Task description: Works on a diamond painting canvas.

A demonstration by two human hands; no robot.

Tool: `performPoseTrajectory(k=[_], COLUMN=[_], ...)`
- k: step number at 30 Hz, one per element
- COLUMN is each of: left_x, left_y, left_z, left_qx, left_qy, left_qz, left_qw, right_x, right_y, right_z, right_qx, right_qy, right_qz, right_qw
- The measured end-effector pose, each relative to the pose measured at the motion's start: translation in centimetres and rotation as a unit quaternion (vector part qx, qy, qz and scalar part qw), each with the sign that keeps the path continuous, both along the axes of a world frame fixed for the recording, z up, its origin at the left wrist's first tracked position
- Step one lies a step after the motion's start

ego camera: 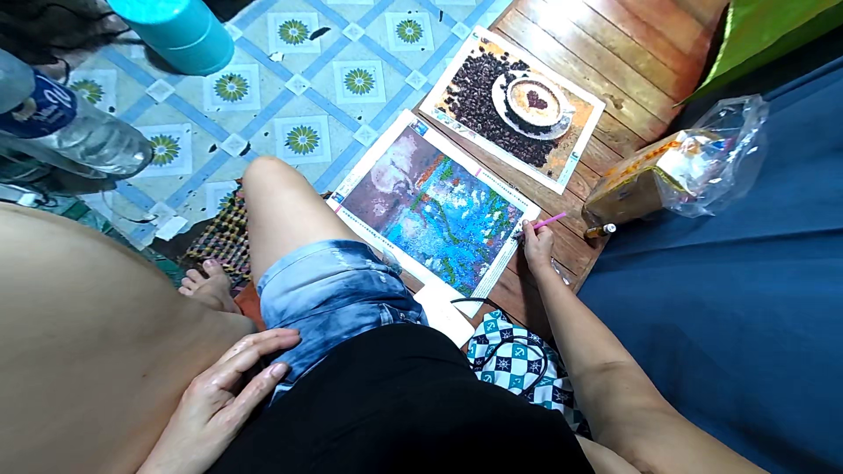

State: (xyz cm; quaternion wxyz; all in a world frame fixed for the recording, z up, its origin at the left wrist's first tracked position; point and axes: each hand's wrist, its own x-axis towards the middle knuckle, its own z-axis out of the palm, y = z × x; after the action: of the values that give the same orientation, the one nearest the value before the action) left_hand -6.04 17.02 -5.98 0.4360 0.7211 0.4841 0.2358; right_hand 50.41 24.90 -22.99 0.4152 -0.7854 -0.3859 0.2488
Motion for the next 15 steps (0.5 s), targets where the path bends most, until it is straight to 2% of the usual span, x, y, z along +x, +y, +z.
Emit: performPoseTrajectory(k=[15], left_x=[-0.04], left_y=[-0.02], left_z=[0.08], left_qx=[0.0], left_qy=[0.004], left_qz=[-0.003], left_qw=[1.0], right_x=[-0.03], right_y=[-0.22], right_z=[-0.6], right_qx=[-0.012], right_qy=[-0.05], right_qz=[0.017], right_qw=[0.999])
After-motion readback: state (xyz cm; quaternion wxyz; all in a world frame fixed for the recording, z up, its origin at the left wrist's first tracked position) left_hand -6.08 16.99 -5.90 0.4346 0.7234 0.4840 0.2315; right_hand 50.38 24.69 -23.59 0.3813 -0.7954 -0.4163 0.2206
